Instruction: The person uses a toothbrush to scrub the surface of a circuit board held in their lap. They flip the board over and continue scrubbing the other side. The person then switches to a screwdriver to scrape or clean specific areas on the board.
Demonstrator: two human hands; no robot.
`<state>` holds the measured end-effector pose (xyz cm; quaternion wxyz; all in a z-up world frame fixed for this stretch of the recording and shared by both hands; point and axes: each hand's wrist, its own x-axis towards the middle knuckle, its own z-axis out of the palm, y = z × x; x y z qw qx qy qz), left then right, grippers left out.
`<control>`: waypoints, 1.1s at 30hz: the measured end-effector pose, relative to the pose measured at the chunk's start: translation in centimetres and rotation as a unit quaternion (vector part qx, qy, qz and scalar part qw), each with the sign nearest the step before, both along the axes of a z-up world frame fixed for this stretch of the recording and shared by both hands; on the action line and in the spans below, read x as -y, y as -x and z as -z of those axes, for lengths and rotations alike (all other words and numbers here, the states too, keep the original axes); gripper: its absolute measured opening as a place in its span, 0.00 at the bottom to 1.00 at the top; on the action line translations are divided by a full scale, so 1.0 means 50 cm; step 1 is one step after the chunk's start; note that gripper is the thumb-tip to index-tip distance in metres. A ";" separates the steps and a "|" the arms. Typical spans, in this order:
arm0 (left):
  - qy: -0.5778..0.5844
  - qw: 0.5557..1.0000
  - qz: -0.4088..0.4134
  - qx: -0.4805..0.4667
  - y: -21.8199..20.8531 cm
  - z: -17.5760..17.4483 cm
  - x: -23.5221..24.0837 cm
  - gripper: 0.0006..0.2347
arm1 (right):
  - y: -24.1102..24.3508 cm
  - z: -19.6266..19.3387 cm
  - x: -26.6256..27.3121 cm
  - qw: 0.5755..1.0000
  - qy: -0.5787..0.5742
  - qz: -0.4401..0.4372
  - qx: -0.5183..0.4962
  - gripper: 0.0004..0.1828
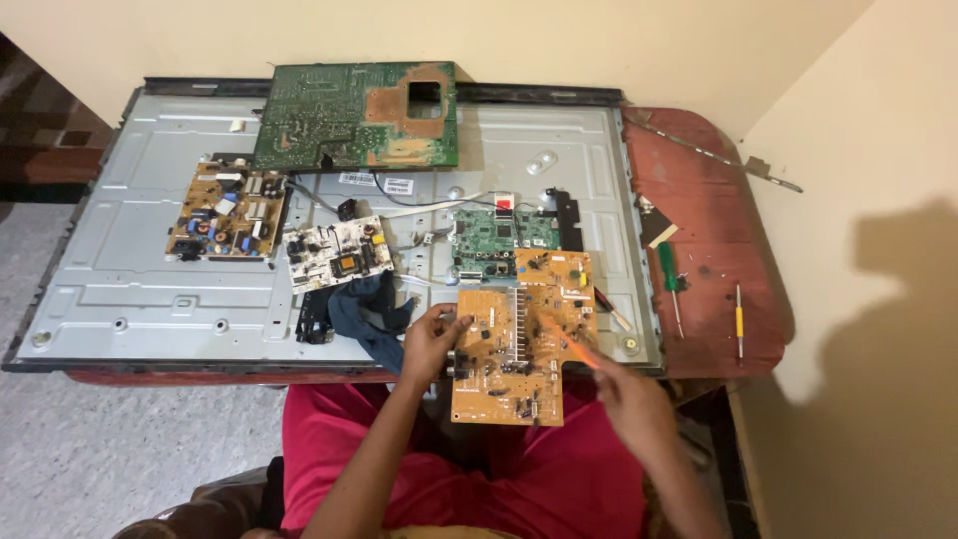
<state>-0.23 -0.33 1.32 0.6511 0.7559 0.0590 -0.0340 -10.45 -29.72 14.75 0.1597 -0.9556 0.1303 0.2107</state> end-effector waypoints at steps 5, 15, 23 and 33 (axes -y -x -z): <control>-0.007 1.000 -0.008 -0.004 0.001 -0.010 0.005 0.15 | -0.008 0.017 0.028 0.975 -0.067 -0.035 0.210 0.26; 0.023 1.000 -0.013 -0.009 0.001 0.012 0.006 0.15 | 0.025 0.050 0.018 0.976 -0.038 -0.109 0.185 0.25; 0.054 0.999 0.000 -0.007 0.002 0.005 0.008 0.14 | 0.032 0.027 0.051 0.991 0.018 -0.044 0.128 0.24; 0.021 1.000 -0.005 -0.019 0.000 0.007 0.007 0.15 | 0.029 0.008 0.054 0.998 0.056 -0.037 0.012 0.24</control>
